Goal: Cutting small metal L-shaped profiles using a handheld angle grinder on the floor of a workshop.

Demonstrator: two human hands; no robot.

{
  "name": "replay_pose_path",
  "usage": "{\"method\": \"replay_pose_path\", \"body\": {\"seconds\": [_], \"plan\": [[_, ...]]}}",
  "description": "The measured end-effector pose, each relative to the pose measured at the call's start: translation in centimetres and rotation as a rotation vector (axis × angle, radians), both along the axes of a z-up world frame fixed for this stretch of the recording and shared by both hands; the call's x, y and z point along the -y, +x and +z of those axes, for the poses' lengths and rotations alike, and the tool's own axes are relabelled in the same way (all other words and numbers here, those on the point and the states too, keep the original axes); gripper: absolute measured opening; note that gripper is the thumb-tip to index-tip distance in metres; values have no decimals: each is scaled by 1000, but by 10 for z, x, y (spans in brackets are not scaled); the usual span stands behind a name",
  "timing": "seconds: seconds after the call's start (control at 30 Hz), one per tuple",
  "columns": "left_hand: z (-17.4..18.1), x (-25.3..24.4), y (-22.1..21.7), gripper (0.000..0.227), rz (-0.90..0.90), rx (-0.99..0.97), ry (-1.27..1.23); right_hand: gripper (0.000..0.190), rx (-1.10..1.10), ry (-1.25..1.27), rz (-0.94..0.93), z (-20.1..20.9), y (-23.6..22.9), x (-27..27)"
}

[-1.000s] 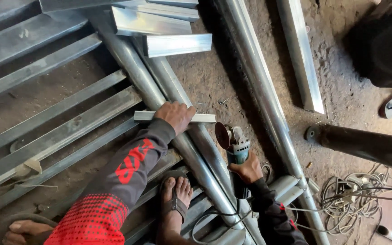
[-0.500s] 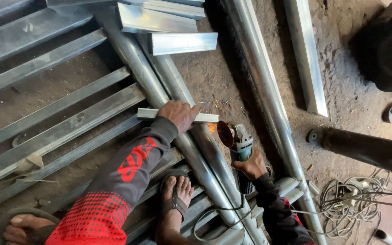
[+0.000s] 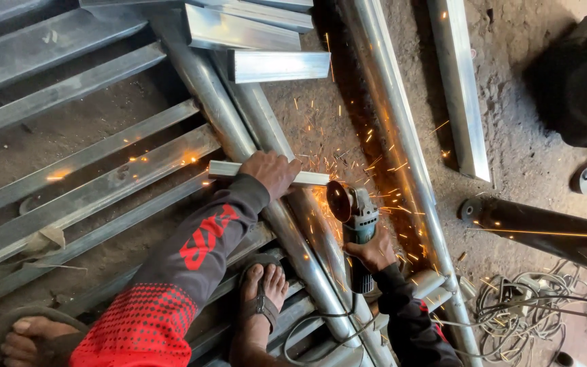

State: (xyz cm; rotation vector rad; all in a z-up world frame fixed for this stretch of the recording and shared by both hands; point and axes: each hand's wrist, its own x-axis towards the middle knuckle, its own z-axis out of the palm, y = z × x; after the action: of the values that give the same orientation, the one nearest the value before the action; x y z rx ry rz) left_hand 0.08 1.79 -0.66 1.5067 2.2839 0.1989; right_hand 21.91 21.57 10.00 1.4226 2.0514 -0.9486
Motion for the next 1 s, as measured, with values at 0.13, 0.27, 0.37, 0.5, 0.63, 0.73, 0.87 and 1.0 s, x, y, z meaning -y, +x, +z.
{"method": "replay_pose_path", "body": {"seconds": [0.13,0.27,0.37,0.5,0.63,0.73,0.87,1.0], "plan": [[3,-3,-4,41,5,55,-9,75,86,15,3,9,-8,6],[6,-1,-3,42,-14,37,-24,64,70,37,8,5,-6,8],[11,-3,-4,44,-9,48,-31,62,57,46,10,-11,10,3],[14,-2,-5,50,-25,61,-77,49,-42,82,45,12,-11,23],[13,-5,-9,54,-47,56,-77,66,91,112,-40,24,-37,24],[30,-1,-19,58,-40,98,-69,43,352,-321,354,15,-21,9],[54,11,-36,100,-97,-103,61,68,74,137,-181,-36,42,14],[8,11,-31,84,-51,-195,275,75,24,124,-243,5,35,25]]}}
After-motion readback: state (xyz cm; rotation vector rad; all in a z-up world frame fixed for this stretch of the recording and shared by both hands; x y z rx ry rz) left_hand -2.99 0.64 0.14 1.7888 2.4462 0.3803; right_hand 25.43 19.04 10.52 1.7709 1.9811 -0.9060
